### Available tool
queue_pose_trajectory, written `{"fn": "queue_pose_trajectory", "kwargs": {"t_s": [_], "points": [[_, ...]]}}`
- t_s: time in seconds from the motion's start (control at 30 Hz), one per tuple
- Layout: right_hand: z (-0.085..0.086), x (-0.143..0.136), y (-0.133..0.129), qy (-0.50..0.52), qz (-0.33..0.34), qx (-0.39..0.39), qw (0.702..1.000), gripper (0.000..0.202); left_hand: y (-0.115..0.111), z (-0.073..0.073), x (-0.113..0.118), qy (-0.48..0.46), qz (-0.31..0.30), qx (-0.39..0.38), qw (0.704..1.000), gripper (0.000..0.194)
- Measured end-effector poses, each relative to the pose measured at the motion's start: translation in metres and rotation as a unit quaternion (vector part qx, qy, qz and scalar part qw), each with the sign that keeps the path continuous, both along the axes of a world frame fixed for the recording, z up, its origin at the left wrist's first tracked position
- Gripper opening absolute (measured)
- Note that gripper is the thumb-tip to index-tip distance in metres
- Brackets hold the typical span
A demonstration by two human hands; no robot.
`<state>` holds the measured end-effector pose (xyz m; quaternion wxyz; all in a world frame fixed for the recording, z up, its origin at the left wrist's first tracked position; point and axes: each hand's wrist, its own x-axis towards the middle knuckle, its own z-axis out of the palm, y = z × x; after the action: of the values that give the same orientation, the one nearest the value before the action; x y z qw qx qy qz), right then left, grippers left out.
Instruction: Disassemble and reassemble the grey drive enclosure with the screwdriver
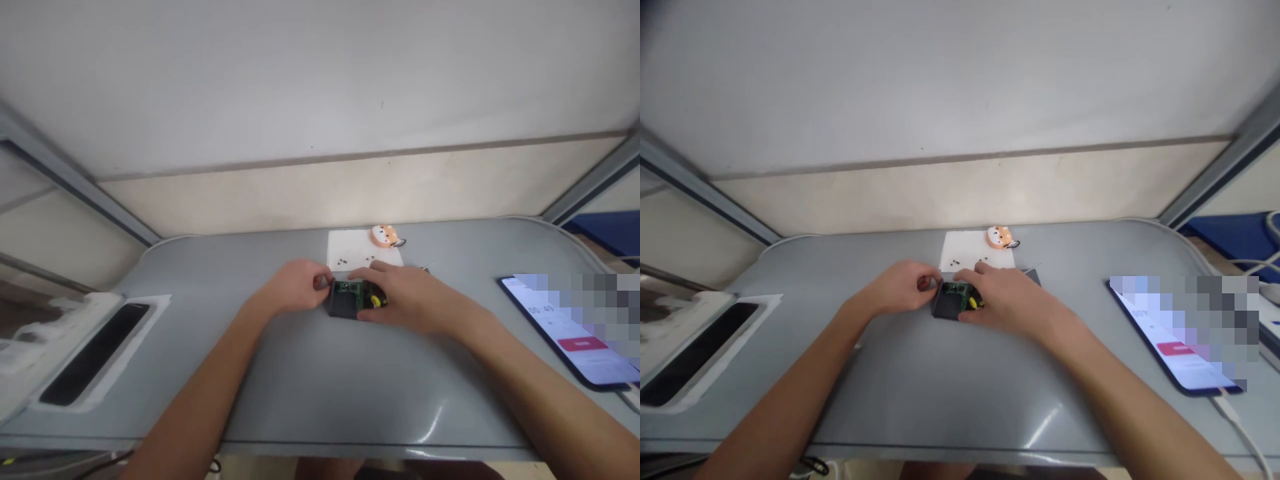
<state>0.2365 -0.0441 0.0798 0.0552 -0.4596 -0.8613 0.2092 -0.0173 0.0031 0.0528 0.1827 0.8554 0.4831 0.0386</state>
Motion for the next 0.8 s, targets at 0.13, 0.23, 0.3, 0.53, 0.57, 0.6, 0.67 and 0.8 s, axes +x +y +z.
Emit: {"fn": "queue_pose_trajectory", "kwargs": {"t_s": [0.13, 0.23, 0.3, 0.53, 0.57, 0.6, 0.67, 0.8], "points": [[0.002, -0.001, 0.004, 0.012, -0.006, 0.018, 1.000, 0.039, 0.001, -0.001, -0.002, 0.001, 0.003, 0.000, 1.000, 0.017], [0.001, -0.001, 0.005, 0.017, -0.012, 0.028, 0.999, 0.037, 0.001, 0.000, -0.001, -0.003, 0.004, -0.001, 1.000, 0.015], [-0.001, -0.001, 0.006, 0.024, -0.020, 0.035, 0.999, 0.037, 0.000, 0.001, -0.001, -0.005, 0.005, -0.007, 1.000, 0.015], [-0.005, -0.006, 0.005, -0.004, -0.016, 0.090, 0.996, 0.034, 0.002, -0.001, -0.001, -0.016, -0.001, -0.014, 1.000, 0.012], [-0.006, -0.006, 0.005, -0.009, -0.015, 0.097, 0.995, 0.034, 0.003, -0.002, -0.001, -0.017, -0.003, -0.014, 1.000, 0.012], [-0.006, -0.007, 0.004, -0.014, -0.013, 0.101, 0.995, 0.034, 0.003, -0.002, -0.002, -0.017, -0.004, -0.014, 1.000, 0.011], [-0.009, -0.008, 0.003, -0.027, -0.003, 0.105, 0.994, 0.034, 0.004, -0.003, -0.003, -0.020, -0.006, -0.009, 1.000, 0.011], [-0.015, -0.012, 0.001, -0.054, 0.024, 0.120, 0.991, 0.034, 0.005, -0.004, -0.005, -0.017, -0.006, 0.000, 1.000, 0.009]]}}
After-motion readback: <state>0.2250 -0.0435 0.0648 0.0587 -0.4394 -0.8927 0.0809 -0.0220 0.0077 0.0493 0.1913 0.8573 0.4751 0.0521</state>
